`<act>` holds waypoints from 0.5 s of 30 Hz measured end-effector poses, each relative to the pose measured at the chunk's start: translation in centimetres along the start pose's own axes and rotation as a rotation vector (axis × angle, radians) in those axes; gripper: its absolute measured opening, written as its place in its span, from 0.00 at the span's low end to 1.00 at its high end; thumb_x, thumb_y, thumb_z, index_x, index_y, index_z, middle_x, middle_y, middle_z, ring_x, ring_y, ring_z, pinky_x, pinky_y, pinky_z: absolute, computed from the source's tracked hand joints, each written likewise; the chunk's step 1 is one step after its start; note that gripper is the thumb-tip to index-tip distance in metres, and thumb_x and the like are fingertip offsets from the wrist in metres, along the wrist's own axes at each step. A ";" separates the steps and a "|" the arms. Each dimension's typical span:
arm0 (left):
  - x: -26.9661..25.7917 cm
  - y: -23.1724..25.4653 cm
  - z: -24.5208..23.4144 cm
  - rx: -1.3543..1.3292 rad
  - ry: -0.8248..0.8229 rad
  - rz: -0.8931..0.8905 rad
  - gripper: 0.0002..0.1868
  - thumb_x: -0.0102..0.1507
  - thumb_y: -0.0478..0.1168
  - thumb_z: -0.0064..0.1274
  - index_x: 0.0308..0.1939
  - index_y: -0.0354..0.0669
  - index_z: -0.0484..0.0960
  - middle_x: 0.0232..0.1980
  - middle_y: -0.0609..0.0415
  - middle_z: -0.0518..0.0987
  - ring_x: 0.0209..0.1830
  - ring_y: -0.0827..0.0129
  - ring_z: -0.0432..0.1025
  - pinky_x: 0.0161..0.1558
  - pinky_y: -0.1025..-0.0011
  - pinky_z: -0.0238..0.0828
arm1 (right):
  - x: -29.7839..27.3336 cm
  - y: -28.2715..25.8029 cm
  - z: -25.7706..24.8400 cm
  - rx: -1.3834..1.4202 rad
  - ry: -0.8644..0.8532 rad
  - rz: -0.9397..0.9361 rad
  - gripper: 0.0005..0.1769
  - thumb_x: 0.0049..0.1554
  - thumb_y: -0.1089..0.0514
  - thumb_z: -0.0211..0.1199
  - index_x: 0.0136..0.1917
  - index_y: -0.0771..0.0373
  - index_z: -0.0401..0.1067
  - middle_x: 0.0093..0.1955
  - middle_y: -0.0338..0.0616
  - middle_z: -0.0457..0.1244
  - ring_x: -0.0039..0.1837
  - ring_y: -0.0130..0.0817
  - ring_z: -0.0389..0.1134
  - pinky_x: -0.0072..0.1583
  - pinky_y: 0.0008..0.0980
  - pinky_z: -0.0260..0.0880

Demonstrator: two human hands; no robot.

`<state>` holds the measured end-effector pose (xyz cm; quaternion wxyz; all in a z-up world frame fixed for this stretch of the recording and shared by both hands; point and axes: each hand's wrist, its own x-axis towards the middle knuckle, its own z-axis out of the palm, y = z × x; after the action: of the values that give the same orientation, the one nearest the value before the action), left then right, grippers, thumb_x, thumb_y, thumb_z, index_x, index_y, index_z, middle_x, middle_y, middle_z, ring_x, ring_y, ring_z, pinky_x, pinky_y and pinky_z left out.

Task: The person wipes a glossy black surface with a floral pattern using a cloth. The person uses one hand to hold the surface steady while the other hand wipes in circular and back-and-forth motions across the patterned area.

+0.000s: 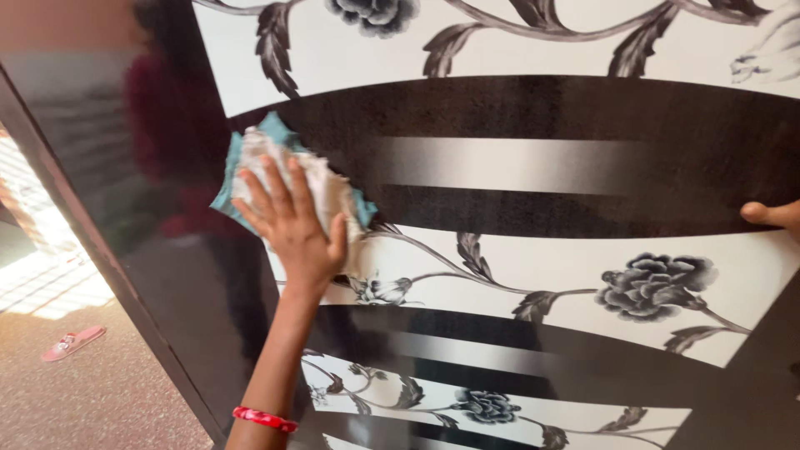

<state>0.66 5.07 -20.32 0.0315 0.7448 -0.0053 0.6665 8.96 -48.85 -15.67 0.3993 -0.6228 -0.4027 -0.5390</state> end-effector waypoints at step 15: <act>-0.4 34.3 4.4 -0.186 -0.197 0.586 0.44 0.72 0.70 0.38 0.86 0.58 0.48 0.87 0.47 0.44 0.87 0.43 0.36 0.78 0.29 0.24 | 4.8 -5.0 -2.8 -0.703 0.100 -0.322 0.49 0.70 0.27 0.37 0.69 0.78 0.70 0.78 0.69 0.55 0.79 0.67 0.51 0.77 0.60 0.47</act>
<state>3.23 -29.44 -19.79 -0.0947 0.7664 -0.2834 0.5686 3.79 -49.35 -10.33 0.0908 -0.6234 -0.2662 -0.7295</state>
